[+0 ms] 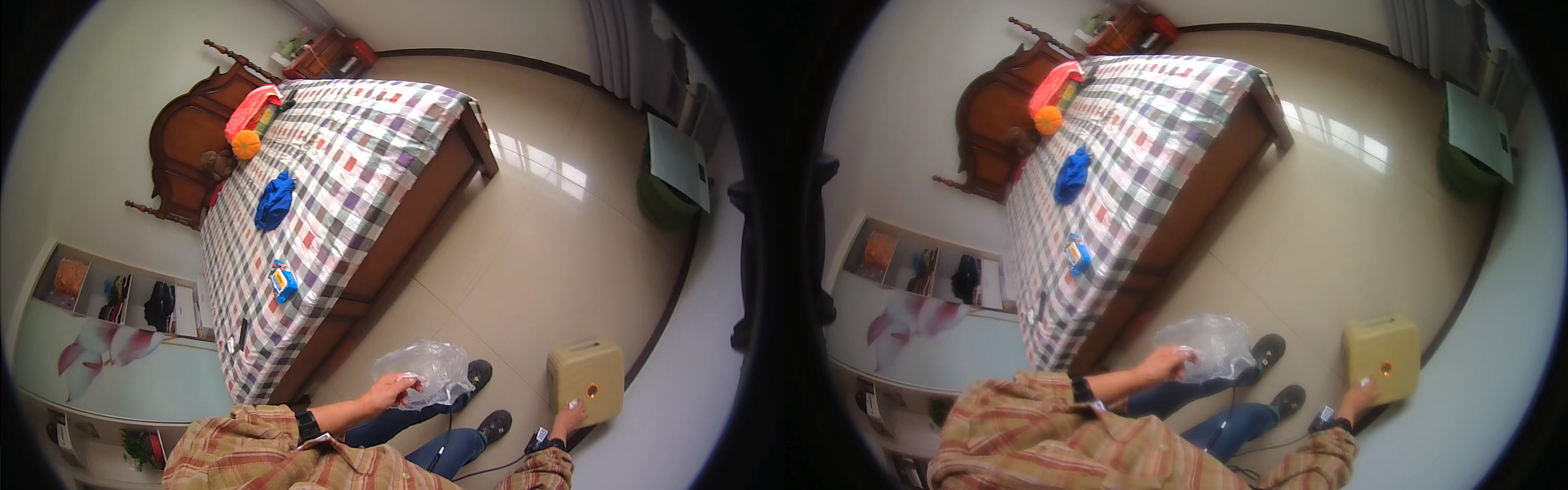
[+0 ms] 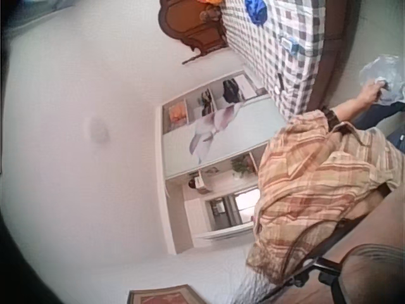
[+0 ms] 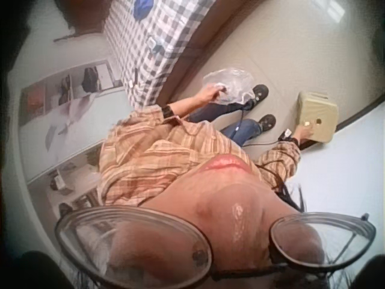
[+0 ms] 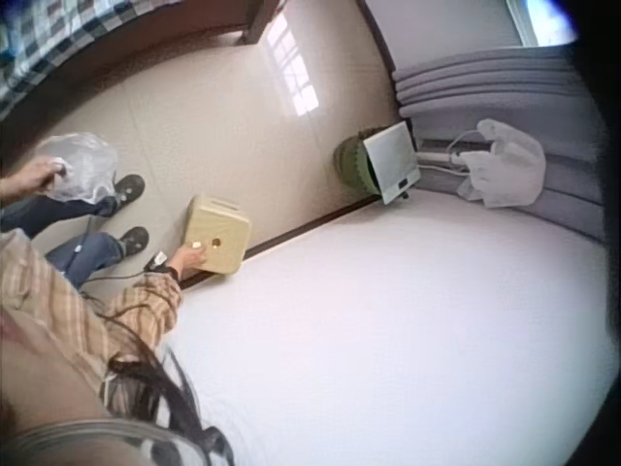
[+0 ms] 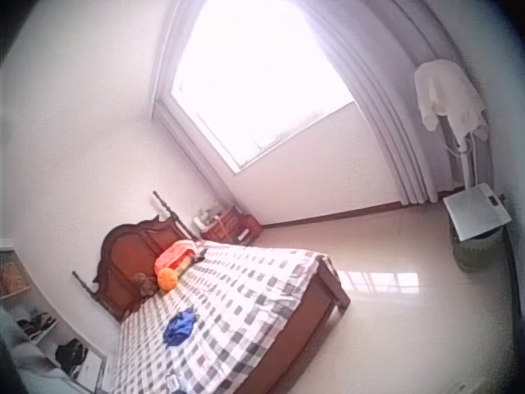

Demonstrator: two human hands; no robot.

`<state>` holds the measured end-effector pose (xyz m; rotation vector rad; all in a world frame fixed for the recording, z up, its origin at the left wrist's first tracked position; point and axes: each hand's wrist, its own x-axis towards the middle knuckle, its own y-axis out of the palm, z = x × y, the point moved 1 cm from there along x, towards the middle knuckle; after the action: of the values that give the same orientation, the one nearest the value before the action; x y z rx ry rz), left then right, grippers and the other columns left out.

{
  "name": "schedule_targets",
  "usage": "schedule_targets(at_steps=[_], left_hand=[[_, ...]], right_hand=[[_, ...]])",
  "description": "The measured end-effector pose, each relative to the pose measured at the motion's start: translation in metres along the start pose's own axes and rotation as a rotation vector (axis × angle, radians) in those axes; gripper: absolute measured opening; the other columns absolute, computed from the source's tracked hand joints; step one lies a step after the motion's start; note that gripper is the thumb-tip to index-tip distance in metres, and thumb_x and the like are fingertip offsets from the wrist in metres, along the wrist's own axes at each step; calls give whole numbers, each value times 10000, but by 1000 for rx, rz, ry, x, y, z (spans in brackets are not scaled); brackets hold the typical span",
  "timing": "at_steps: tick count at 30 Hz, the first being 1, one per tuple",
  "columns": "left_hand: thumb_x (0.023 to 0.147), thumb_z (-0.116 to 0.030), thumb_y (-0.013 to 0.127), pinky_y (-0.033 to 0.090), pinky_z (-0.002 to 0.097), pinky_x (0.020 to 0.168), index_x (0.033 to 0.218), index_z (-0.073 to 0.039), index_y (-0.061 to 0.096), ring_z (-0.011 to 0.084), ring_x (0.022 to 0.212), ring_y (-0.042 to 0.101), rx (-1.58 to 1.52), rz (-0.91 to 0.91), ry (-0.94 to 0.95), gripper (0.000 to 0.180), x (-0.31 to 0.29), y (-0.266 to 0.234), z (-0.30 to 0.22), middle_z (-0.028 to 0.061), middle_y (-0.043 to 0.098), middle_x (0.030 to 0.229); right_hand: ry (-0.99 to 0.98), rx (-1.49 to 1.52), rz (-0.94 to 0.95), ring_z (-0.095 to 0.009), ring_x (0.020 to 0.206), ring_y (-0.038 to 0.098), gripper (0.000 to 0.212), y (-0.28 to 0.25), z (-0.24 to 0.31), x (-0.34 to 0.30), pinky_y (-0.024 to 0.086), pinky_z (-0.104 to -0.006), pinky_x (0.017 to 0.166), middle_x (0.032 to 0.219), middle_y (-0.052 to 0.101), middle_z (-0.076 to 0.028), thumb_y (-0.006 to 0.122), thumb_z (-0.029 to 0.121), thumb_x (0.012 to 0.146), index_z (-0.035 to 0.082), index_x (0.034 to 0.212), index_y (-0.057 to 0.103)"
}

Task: The person organizes a bedroom by placing a stuffed toy and several plastic bags into a wardrobe drawer, then folds a dark garment on the bed and returns it to the wardrobe. The person also moves a small stool and handles a pink cloth before placing it in the wardrobe.

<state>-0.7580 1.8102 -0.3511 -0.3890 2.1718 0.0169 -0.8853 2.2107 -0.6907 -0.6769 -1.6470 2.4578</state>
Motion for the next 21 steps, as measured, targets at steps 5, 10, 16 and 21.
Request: schedule_targets(at_steps=[5, 10, 16, 21], left_hand=[[931, -334, 452, 400, 205, 511, 996, -76, 636, 76, 580, 496, -48, -83, -69, 323, 9, -9, 4, 19, 571, 693], [935, -338, 438, 376, 210, 495, 1028, -68, 621, 84, 565, 477, -149, -95, -36, 339, -4, 2, 1, 40, 567, 707], [945, -359, 442, 300, 173, 442, 1100, -73, 571, 51, 574, 455, -362, 74, 183, 350, -45, 21, -43, 12, 604, 951], [940, -376, 438, 292, 195, 445, 986, -54, 601, 72, 530, 414, -590, 319, 258, 364, -104, 25, -77, 29, 517, 619]], right_hand=[[-24, 31, -30, -386, 939, 531, 471, 15, -15, 10, 457, -426, 822, 1058, 493, -212, 721, 59, 688, 47, 1120, 533], [15, 397, -26, -283, 873, 587, 404, -32, 58, -14, 489, -347, 786, 1061, 577, -156, 655, 29, 737, -11, 1119, 531], [-395, 1088, 1300, -150, 824, 600, 296, -188, 246, -137, 503, -266, 694, 963, 609, -92, 603, -20, 735, 6, 1027, 563], [-360, 888, 1775, -195, 869, 608, 261, -221, 330, -206, 505, -328, 732, 979, 614, -96, 619, 138, 811, -14, 1021, 590]])
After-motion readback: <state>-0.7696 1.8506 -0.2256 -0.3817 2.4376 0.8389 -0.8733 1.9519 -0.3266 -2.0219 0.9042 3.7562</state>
